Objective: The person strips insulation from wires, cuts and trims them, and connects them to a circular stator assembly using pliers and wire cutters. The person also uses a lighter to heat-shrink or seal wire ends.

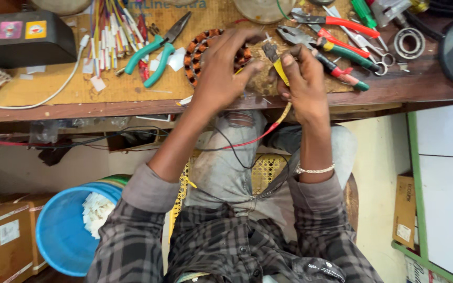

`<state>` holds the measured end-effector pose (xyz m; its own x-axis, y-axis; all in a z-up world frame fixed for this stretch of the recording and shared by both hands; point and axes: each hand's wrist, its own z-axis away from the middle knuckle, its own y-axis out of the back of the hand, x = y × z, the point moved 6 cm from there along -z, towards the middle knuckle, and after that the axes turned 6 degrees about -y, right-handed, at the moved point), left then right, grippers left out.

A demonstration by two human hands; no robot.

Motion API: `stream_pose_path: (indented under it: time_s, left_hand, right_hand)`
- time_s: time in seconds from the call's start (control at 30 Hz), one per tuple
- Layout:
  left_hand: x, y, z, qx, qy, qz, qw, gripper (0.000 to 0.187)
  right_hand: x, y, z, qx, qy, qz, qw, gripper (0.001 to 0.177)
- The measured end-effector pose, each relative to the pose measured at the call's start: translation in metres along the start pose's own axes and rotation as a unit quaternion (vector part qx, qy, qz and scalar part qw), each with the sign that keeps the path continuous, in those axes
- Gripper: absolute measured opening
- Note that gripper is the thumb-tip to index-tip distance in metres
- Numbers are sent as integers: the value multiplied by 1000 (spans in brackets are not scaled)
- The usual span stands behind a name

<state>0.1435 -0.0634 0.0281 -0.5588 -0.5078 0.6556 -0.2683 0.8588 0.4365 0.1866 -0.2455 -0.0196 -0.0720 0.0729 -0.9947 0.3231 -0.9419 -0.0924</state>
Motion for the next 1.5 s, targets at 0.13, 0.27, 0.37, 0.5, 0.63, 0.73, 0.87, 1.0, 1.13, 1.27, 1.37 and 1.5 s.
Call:
stream_pose_path:
  time_s: [0.13,0.27,0.37,0.5,0.63,0.73,0.87,1.0,1.13,1.27,1.37,1.5]
  left_hand:
    - [-21,-14,-11,-135,117,293,939,40]
    - [-31,-25,-10,-157,177,310,921,36]
    - [-35,-32,-9,-135,179,312,923,38]
    - [-41,-36,-3,-120,198,309,922,34]
    - [-43,-34,0,-111,192,350,910,33]
    - [-42,-33,2,-113,186,365,905,32]
    - [-41,-30,5,-117,186,375,900,31]
    - [-36,-28,1,-126,165,370,905,31]
    - [-27,-22,1,-128,164,390,897,30]
    - [-10,-14,8,-125,171,470,857,53]
    - [-5,-20,11,-87,164,447,875,56]
    - [-21,-40,26,9,269,468,842,43]
  right_hand:
    - [-2,-2,4,-30,-44,-76,996,19]
    - [-4,2,5,-23,-54,-82,995,21]
    - [-5,1,5,-29,-41,-88,995,20]
    - [-1,1,6,-25,-34,-79,996,22]
    - [1,0,7,-20,-28,-58,998,22]
    - [4,-1,9,-20,-23,-50,998,23]
    - [3,-3,10,-22,-16,-49,998,24]
    - [-2,-2,13,-6,-2,5,1000,26]
    - [-5,-3,15,-15,6,16,1000,27]
    - [-2,-6,10,-3,-10,-110,994,26]
    - [2,-16,7,-1,-36,-226,973,26]
    - [4,-41,6,22,-37,-288,957,24]
